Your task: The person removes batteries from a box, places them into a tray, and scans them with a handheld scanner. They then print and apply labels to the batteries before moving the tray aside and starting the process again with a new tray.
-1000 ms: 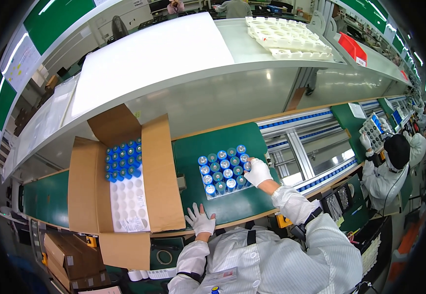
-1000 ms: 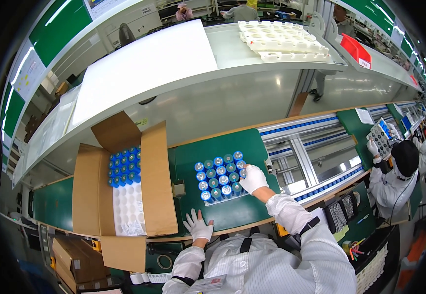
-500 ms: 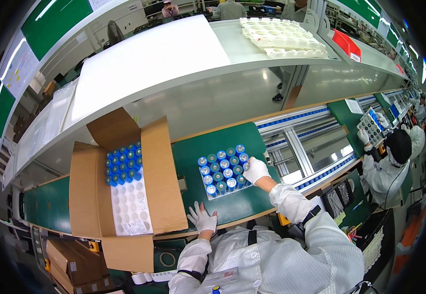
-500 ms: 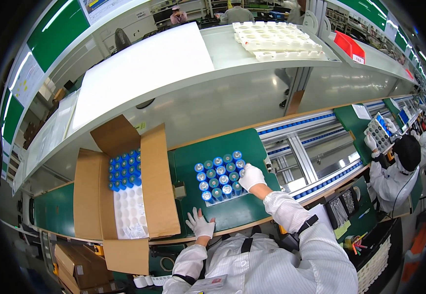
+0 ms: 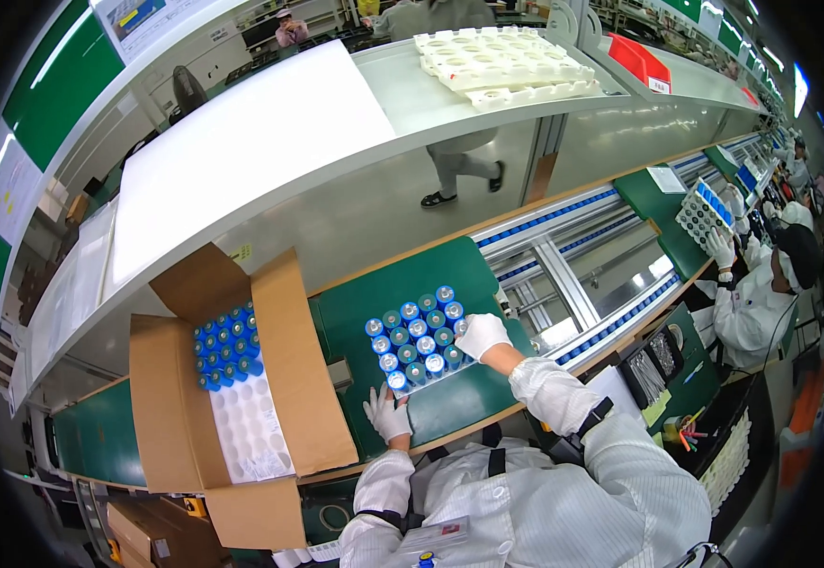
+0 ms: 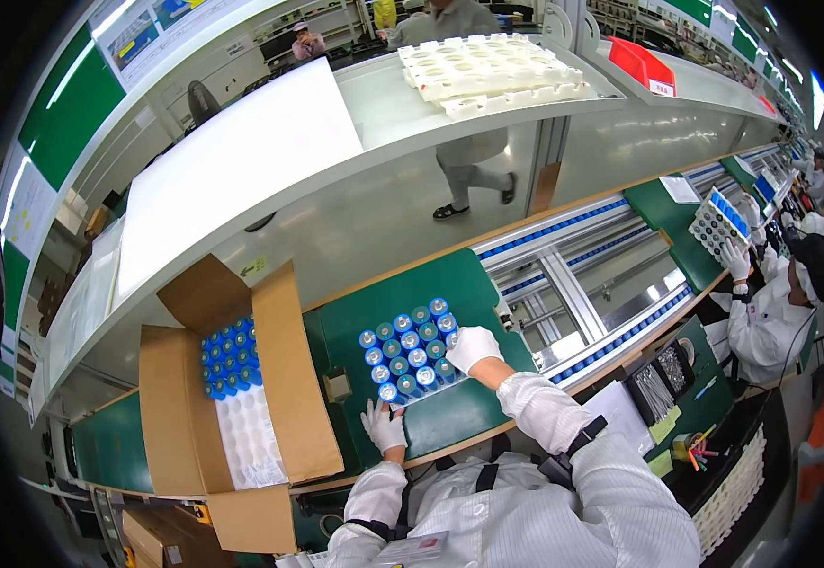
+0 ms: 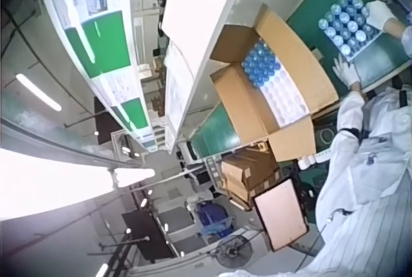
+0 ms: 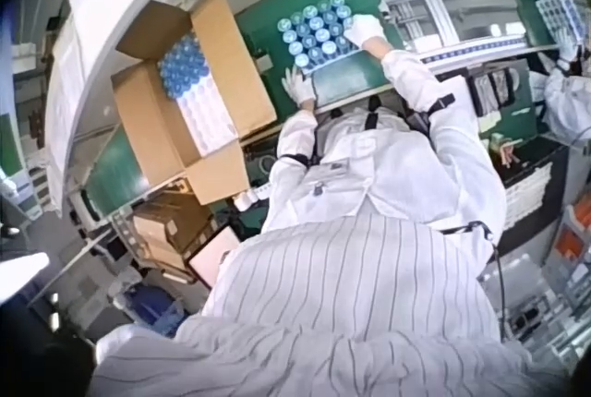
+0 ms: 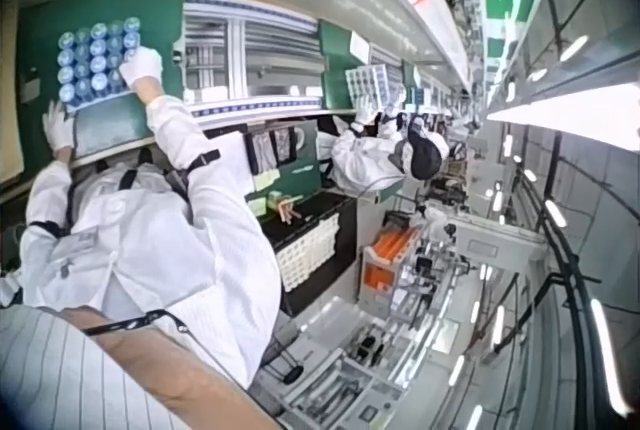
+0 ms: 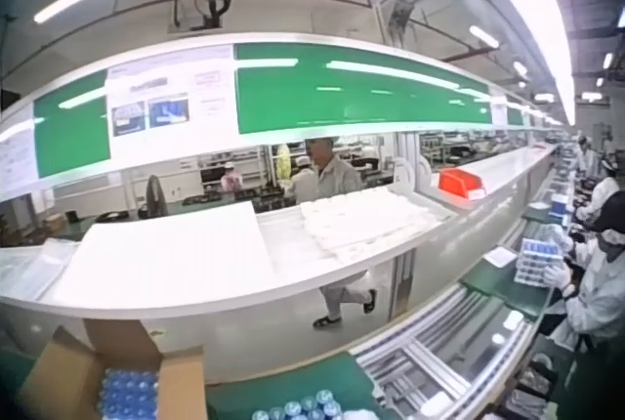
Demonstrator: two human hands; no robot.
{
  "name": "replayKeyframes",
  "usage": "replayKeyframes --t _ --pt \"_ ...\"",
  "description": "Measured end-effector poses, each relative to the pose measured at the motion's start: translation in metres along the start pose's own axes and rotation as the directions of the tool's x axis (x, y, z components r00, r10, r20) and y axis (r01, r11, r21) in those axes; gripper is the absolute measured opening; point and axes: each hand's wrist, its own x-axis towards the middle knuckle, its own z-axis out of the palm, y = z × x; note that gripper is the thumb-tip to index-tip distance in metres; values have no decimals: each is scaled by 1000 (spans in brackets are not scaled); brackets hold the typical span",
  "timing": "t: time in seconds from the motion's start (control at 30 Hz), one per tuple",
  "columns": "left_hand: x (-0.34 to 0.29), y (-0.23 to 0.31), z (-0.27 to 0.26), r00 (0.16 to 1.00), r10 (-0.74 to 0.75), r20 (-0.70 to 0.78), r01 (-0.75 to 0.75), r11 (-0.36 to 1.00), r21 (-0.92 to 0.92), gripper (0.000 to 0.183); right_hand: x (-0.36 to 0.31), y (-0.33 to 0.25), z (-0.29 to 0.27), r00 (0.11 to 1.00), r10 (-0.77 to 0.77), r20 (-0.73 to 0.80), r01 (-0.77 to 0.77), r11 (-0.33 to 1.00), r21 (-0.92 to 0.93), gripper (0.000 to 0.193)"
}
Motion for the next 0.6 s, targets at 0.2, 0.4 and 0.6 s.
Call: replayKeyframes --t 0.2,0.4,0.6 --pt "0 -11 10 997 59 -49 -61 997 -44 42 7 7 5 994 -107 33 108 994 -23 22" --pt "-1 -14 9 991 113 -68 -117 992 -47 45 2 7 0 990 -94 100 96 995 -12 42" --pt "4 0 -6 991 130 19 -129 991 -46 43 -37 82 -27 966 -40 -256 126 936 328 46"
